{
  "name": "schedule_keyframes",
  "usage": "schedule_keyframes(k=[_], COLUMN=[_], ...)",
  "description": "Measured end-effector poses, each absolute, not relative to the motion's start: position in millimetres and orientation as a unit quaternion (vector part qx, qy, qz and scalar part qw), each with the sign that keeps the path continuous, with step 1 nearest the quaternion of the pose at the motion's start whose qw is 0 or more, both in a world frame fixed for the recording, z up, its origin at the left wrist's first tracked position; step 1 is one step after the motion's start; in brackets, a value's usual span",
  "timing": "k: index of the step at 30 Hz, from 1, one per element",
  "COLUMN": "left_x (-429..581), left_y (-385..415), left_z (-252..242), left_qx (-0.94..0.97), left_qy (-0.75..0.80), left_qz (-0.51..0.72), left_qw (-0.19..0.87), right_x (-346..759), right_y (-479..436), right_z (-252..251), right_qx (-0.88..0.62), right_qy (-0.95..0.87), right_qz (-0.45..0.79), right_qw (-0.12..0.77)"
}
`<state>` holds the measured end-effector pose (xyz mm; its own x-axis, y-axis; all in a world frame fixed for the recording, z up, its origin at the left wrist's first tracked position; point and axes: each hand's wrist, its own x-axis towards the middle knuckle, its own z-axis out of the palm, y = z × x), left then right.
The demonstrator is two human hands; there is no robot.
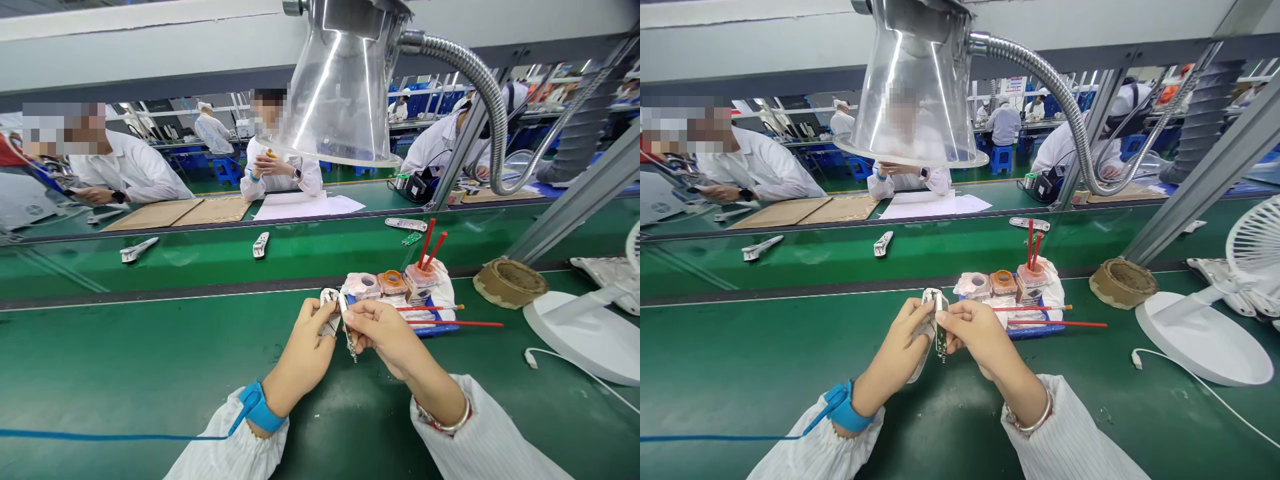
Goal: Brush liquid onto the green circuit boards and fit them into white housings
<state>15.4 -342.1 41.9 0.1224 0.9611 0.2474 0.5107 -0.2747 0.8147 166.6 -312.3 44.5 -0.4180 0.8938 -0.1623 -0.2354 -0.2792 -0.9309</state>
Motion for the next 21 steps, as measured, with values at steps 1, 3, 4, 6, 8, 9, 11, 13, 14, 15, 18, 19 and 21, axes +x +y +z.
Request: schedule_keyframes(k=[1,3,4,6,8,9,11,13,14,15,18,19,21], left_x=[15.8,16.9,17.4,18.4,19.0,19.2,19.1,18.6,18.3,17.9,17.0,16.8,16.2], left_y=[-342.7,-342.8,-342.4,-341.1,-339.8,-339.4,-338.9,-338.7,-338.5,-338.2,-337.5,-337.4,-337.6], left_z=[43.1,43.8,43.3,40.6,37.3,36.1,35.3,36.7,37.9,39.2,42.2,42.6,42.7], left_qx=[0.694,0.697,0.696,0.691,0.684,0.680,0.674,0.674,0.675,0.677,0.673,0.667,0.653], left_qy=[0.530,0.527,0.528,0.533,0.540,0.544,0.551,0.554,0.553,0.550,0.545,0.545,0.542], left_qz=[0.393,0.387,0.387,0.392,0.400,0.403,0.404,0.401,0.400,0.401,0.415,0.423,0.435], left_qw=[0.289,0.294,0.294,0.290,0.284,0.282,0.280,0.281,0.281,0.279,0.278,0.283,0.301], right_x=[167.1,167.7,167.7,167.0,165.9,165.2,164.2,163.5,163.2,162.8,160.6,159.4,156.5], right_y=[-312.3,-312.3,-312.4,-312.7,-313.2,-313.6,-314.7,-316.5,-317.8,-319.3,-325.0,-327.0,-330.8], right_z=[44.9,45.9,46.4,47.2,47.5,47.3,46.2,44.7,44.1,43.8,44.1,44.5,44.8], right_qx=[-0.363,-0.359,-0.358,-0.361,-0.367,-0.370,-0.374,-0.375,-0.378,-0.383,-0.419,-0.433,-0.451], right_qy=[-0.450,-0.450,-0.450,-0.450,-0.451,-0.454,-0.463,-0.474,-0.482,-0.493,-0.536,-0.549,-0.567], right_qz=[0.713,0.716,0.717,0.717,0.711,0.707,0.697,0.686,0.679,0.668,0.615,0.594,0.558], right_qw=[0.396,0.394,0.393,0.393,0.395,0.396,0.400,0.404,0.405,0.405,0.399,0.398,0.404])
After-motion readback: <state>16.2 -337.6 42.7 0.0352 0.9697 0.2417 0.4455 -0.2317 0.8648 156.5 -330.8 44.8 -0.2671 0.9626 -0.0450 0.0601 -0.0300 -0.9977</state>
